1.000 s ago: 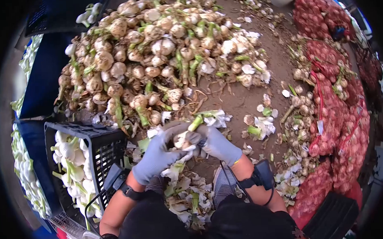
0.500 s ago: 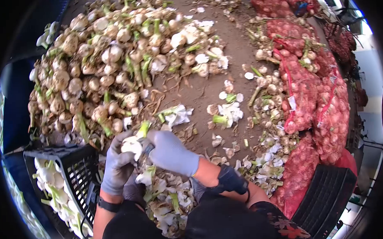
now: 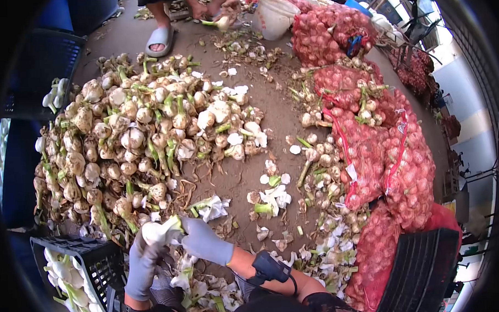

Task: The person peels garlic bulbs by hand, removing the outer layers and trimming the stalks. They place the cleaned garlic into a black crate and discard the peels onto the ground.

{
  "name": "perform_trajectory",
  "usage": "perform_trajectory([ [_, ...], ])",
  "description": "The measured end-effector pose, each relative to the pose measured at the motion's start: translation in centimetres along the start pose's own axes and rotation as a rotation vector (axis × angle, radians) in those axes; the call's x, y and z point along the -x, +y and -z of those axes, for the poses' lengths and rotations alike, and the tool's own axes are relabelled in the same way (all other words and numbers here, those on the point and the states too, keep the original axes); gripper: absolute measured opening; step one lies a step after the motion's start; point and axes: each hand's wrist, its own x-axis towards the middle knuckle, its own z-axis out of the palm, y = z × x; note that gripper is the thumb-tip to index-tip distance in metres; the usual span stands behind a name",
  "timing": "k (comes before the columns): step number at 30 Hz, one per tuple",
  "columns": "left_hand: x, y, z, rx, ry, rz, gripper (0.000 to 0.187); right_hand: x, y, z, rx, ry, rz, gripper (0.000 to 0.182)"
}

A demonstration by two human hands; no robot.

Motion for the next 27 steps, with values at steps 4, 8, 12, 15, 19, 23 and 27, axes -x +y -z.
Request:
perform_trajectory([
  [4,-1.2,-1.5,1.8,-0.060,0.224,-0.242,0.057,0.9,2.2,-4.2,-0.159,0.061,0.432,0.025],
  [8,0.1,-0.7,1.1,-0.038,0.125,-0.138,0.048,1.6,-1.0,-1.3,-0.504,-0.146,0.250,0.034],
  [12,1.3,-1.0,1.8,0.142,0.110,0.032,0.036,2.3,-0.2,-1.6,0.006,-0.061,0.271,0.029],
  [15,2.0,-0.8,2.2,0.337,0.017,0.001,0.044,1.4,0.3,0.1,0.488,0.138,0.192,0.024],
  [19,2.1,-0.9,2.9,0.577,-0.070,-0.231,0.043,2.7,1.3,-1.8,0.680,-0.154,0.148,0.022],
  [23,1.5,0.1,5.3,1.021,0.156,-0.215,0.040,5.2,2.6,-3.9,0.766,-0.870,0.278,0.024],
  [27,1.3,-1.4,6.8,1.158,0.063,-0.080,0.042,3.4,-0.5,-2.0,0.940,-0.421,0.232,0.049],
])
